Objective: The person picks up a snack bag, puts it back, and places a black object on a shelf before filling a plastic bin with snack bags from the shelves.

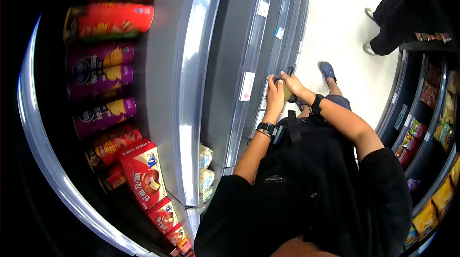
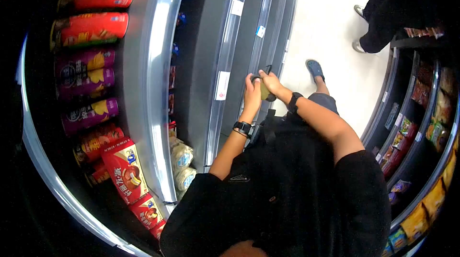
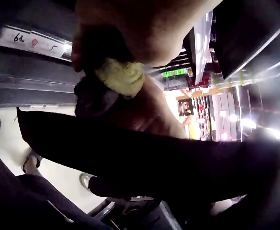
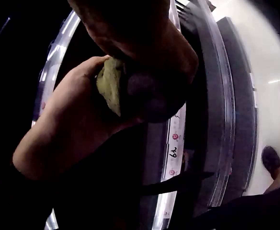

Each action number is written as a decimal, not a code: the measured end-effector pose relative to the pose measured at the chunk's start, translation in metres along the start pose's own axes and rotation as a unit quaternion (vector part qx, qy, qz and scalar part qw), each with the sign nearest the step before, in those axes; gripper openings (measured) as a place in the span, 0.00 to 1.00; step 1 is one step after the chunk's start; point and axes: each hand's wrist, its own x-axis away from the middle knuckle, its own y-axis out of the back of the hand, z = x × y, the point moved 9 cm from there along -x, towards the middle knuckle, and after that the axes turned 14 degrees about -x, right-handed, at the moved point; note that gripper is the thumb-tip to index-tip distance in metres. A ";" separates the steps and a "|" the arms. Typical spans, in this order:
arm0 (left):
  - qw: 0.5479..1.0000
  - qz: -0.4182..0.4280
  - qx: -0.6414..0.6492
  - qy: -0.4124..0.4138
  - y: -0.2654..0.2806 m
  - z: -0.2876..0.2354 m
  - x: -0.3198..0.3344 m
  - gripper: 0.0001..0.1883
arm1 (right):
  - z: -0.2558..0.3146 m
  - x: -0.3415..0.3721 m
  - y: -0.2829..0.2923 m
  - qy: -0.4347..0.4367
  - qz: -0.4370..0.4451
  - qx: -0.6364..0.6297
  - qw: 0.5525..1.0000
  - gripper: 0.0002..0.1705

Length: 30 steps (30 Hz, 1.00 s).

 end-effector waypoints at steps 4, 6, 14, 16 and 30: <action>0.998 -0.016 0.026 0.058 -0.007 -0.011 -0.023 0.34 | 0.016 -0.039 0.010 -0.002 0.072 0.065 0.995 0.36; 0.997 0.018 0.054 0.060 -0.012 -0.015 -0.032 0.32 | 0.046 -0.035 0.013 0.007 0.098 0.081 0.992 0.38; 0.992 0.004 0.112 0.057 -0.037 -0.004 -0.060 0.18 | 0.106 -0.049 0.051 -0.007 0.151 0.183 0.971 0.39; 0.990 -0.020 0.124 0.071 -0.027 -0.033 -0.048 0.14 | 0.119 -0.052 0.056 0.014 0.151 0.205 0.967 0.40; 0.958 -0.070 0.254 0.111 -0.085 -0.030 -0.010 0.09 | 0.148 -0.021 0.063 -0.021 0.216 0.254 0.943 0.30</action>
